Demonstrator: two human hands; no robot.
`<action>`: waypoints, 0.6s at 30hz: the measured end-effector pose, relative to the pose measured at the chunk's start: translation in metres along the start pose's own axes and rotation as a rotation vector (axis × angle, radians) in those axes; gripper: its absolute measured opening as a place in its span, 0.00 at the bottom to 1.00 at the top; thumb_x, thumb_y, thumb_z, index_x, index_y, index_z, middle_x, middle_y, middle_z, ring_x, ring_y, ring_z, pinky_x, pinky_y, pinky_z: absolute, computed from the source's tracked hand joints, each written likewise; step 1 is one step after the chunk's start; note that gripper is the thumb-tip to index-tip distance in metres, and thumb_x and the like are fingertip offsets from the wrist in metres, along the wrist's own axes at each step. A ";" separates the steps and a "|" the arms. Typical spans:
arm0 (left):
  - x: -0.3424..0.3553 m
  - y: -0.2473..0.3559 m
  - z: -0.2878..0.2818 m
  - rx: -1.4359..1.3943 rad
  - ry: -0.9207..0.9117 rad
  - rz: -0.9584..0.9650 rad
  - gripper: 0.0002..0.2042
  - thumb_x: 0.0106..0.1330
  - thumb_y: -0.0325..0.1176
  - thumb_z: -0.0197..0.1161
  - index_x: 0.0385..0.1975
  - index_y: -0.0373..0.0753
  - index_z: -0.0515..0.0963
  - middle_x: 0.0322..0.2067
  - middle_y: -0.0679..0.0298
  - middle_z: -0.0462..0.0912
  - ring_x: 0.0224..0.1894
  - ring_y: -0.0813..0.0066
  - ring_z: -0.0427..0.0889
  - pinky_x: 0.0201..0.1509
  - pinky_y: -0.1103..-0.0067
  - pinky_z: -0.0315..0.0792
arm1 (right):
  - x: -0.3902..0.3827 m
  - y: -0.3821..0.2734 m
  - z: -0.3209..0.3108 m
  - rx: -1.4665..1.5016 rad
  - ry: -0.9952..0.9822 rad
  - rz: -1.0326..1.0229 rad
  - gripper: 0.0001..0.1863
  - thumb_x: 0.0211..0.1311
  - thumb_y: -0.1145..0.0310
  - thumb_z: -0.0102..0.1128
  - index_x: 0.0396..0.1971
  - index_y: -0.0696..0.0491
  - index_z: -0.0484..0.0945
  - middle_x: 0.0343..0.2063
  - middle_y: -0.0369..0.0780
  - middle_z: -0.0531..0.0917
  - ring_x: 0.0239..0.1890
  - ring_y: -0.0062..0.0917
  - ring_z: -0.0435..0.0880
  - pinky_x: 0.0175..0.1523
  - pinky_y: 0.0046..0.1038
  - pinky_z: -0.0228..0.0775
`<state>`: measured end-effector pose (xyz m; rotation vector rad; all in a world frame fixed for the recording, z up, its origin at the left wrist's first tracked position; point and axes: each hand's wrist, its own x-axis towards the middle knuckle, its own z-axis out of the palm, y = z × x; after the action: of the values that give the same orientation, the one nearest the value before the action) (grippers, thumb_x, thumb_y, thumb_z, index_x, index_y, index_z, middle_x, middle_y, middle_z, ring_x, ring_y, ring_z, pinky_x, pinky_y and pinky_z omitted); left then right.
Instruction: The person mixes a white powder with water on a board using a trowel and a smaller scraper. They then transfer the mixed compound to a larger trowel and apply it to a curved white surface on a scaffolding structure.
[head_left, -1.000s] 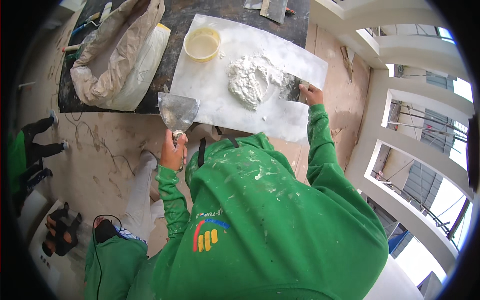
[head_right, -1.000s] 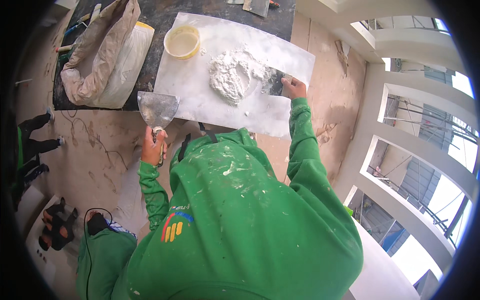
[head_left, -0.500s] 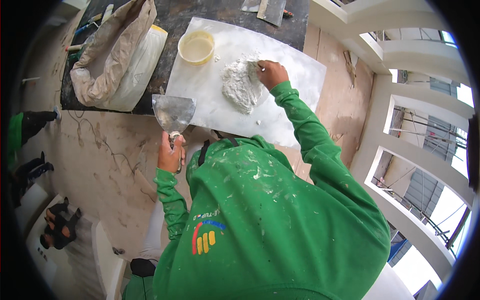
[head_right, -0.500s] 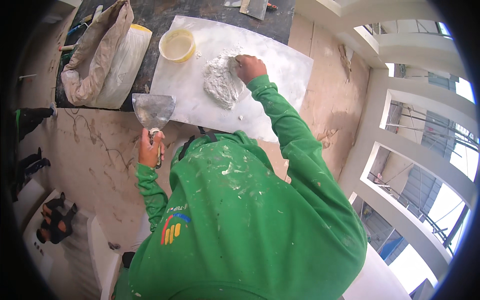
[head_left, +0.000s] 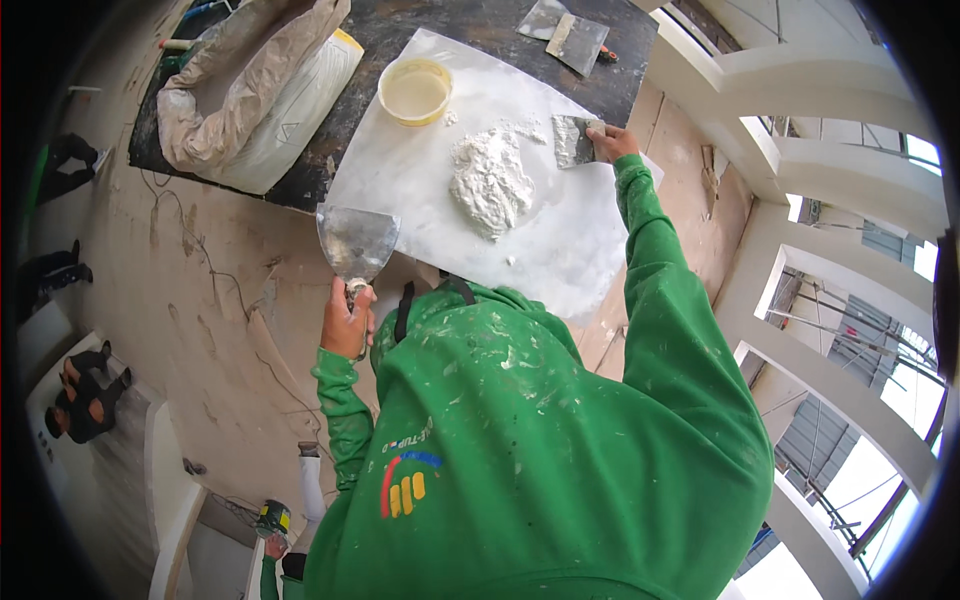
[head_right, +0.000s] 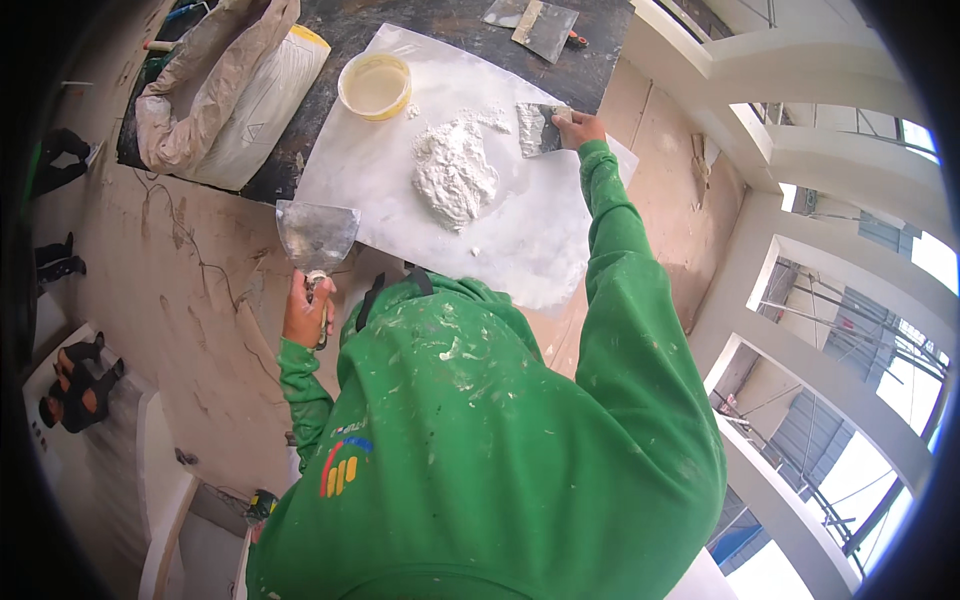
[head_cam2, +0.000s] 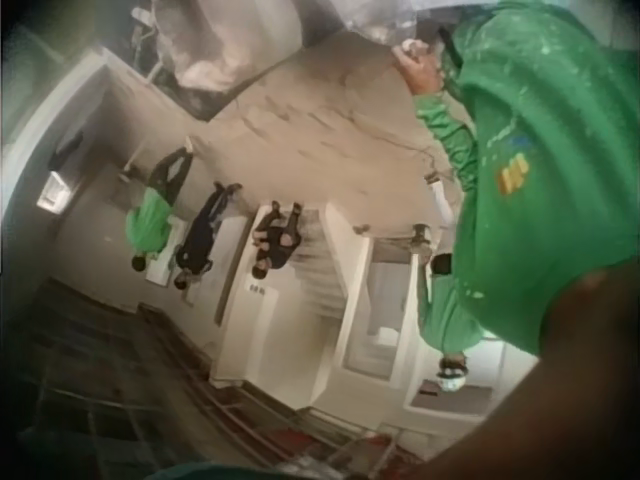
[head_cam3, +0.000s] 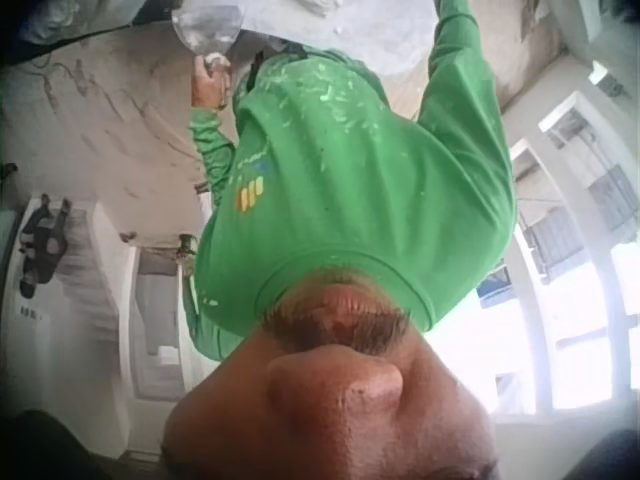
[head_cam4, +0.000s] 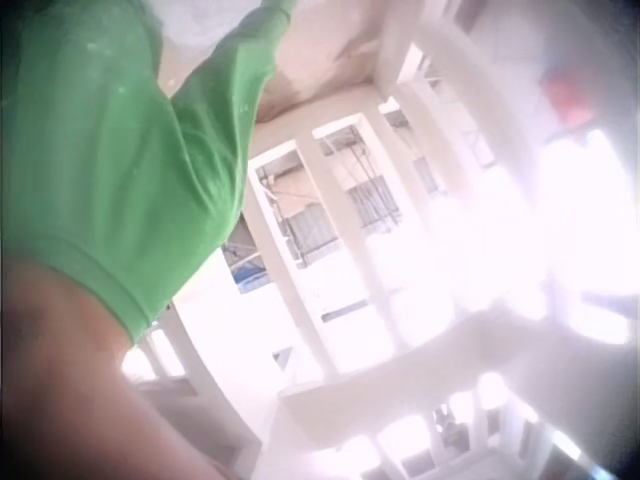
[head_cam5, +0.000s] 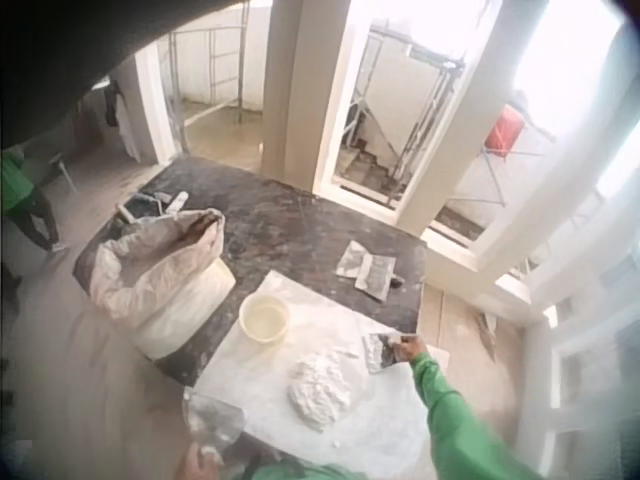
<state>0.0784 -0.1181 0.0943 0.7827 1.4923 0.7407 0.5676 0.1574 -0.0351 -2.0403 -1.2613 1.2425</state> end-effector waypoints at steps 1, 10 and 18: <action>-0.004 -0.001 -0.001 -0.004 0.019 0.019 0.10 0.71 0.36 0.54 0.40 0.37 0.64 0.30 0.64 0.74 0.17 0.81 0.72 0.14 0.81 0.65 | 0.012 -0.010 0.011 -0.063 0.021 0.004 0.23 0.53 0.57 0.71 0.45 0.57 0.84 0.33 0.39 0.87 0.32 0.20 0.84 0.43 0.23 0.76; -0.022 -0.009 0.003 -0.053 0.096 0.029 0.13 0.71 0.34 0.54 0.49 0.37 0.65 0.30 0.64 0.74 0.16 0.81 0.71 0.14 0.81 0.65 | -0.005 -0.150 0.131 -0.753 -0.601 -0.760 0.21 0.51 0.57 0.69 0.46 0.47 0.84 0.40 0.42 0.86 0.42 0.36 0.85 0.47 0.34 0.76; -0.029 -0.029 0.001 -0.106 0.148 -0.040 0.11 0.71 0.33 0.53 0.48 0.36 0.65 0.30 0.64 0.75 0.16 0.81 0.71 0.14 0.81 0.66 | -0.141 -0.096 0.091 -0.795 -0.270 -1.043 0.12 0.57 0.67 0.61 0.41 0.41 0.82 0.34 0.36 0.86 0.36 0.34 0.85 0.38 0.35 0.78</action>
<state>0.0787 -0.1582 0.0863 0.6269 1.5826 0.8552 0.4177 0.0744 0.0546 -1.1568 -2.7444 0.5167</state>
